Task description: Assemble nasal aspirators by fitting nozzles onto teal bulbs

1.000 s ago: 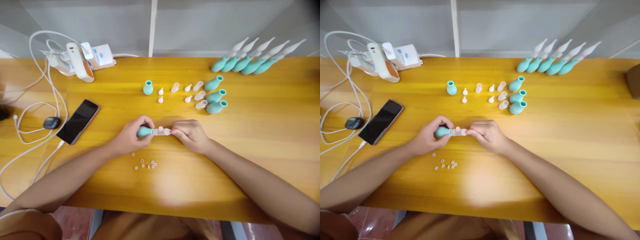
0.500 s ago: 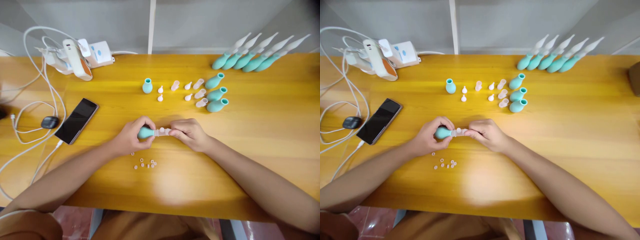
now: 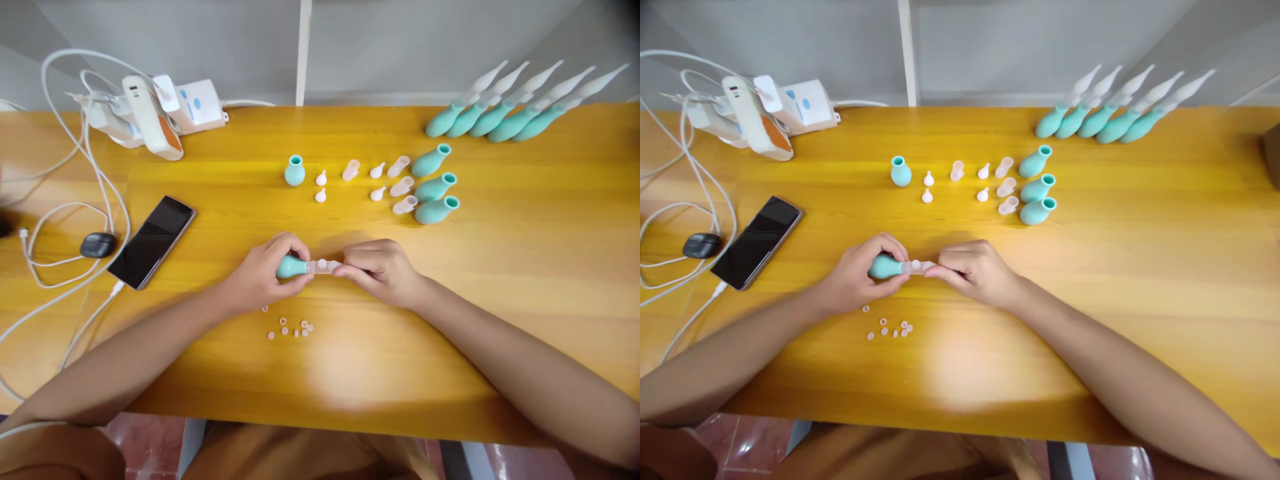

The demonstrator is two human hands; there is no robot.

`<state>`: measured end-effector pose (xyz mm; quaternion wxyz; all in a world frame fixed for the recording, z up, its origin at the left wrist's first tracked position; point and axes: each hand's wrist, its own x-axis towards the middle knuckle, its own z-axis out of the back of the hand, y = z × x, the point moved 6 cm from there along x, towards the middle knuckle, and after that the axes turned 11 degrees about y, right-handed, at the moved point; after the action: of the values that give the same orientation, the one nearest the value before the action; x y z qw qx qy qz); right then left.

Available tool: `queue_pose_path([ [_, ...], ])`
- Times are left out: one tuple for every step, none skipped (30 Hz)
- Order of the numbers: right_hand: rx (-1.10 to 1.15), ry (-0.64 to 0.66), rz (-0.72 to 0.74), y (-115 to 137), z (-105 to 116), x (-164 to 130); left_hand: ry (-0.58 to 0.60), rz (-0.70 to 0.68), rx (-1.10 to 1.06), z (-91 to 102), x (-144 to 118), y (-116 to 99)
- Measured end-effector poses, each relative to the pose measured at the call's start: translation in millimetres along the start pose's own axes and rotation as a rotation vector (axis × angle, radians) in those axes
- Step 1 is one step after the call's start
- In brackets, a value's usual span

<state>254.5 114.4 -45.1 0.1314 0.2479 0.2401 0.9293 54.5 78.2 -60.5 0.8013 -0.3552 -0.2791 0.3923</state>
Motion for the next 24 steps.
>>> queue_pose_path([
  [0.001, -0.003, -0.004, 0.2, 0.5, 0.0, -0.002, -0.001, -0.001, 0.1, 0.0, 0.4],
  [0.002, -0.008, -0.008, 0.3, 1.2, 0.1, -0.005, -0.003, -0.003, 0.3, -0.1, 0.8],
  [0.006, -0.014, -0.012, 0.4, 1.8, 0.1, -0.014, -0.007, -0.005, 0.6, -0.1, 1.1],
  [0.010, -0.019, -0.014, 0.4, 2.3, 0.3, -0.025, -0.013, -0.007, 0.9, -0.3, 1.1],
  [0.015, -0.022, -0.018, 0.2, 2.6, 0.5, -0.037, -0.020, -0.007, 1.3, -0.4, 1.0],
  [0.021, -0.021, -0.022, -0.3, 2.6, 0.7, -0.046, -0.027, -0.006, 1.5, -0.5, 0.8],
  [0.030, -0.015, -0.027, -1.0, 2.2, 1.0, -0.053, -0.035, -0.003, 1.7, -0.6, 0.3],
  [0.042, -0.003, -0.031, -1.9, 1.6, 1.4, -0.054, -0.039, 0.001, 1.7, -0.7, 0.0],
  [0.057, 0.013, -0.032, -2.7, 0.7, 1.8, -0.051, -0.045, 0.005, 1.6, -0.8, -0.5],
  [0.075, 0.032, -0.029, -3.5, -0.2, 2.1, -0.045, -0.048, 0.008, 1.3, -0.8, -0.8],
  [0.091, 0.052, -0.025, -4.1, -1.1, 2.2, -0.037, -0.051, 0.011, 1.0, -0.8, -0.9],
  [0.105, 0.069, -0.018, -4.4, -1.6, 2.2, -0.028, -0.055, 0.012, 0.6, -0.9, -1.0],
  [0.113, 0.082, -0.013, -4.8, -1.8, 1.9, -0.018, -0.062, 0.013, 0.1, -1.0, -1.1],
  [0.118, 0.092, -0.012, -5.1, -1.9, 1.6, -0.010, -0.071, 0.013, -0.5, -1.1, -1.1],
  [0.120, 0.101, -0.012, -5.3, -2.0, 1.1, -0.003, -0.080, 0.013, -1.1, -1.2, -1.0],
  [0.119, 0.111, -0.012, -5.4, -2.2, 0.7, 0.005, -0.088, 0.015, -1.8, -1.4, -0.7],
  [0.116, 0.121, -0.013, -5.3, -2.4, 0.2, 0.012, -0.094, 0.019, -2.4, -1.6, -0.3],
  [0.113, 0.130, -0.012, -5.1, -2.8, -0.2, 0.018, -0.097, 0.024, -3.0, -1.7, 0.0],
  [0.109, 0.139, -0.013, -4.9, -3.2, -0.5, 0.024, -0.101, 0.031, -3.4, -1.9, 0.2],
  [0.106, 0.143, -0.011, -4.7, -3.5, -0.8, 0.028, -0.107, 0.039, -3.6, -2.0, 0.1],
  [0.103, 0.145, -0.009, -4.5, -3.8, -1.0, 0.033, -0.117, 0.048, -3.8, -2.1, -0.4],
  [0.102, 0.147, -0.007, -4.4, -4.0, -1.2, 0.037, -0.127, 0.059, -3.8, -2.1, -1.2],
  [0.101, 0.149, -0.005, -4.4, -4.2, -1.4, 0.042, -0.136, 0.071, -3.9, -2.1, -1.9],
  [0.101, 0.151, -0.003, -4.5, -4.4, -1.5, 0.048, -0.142, 0.081, -4.0, -2.0, -2.3],
])
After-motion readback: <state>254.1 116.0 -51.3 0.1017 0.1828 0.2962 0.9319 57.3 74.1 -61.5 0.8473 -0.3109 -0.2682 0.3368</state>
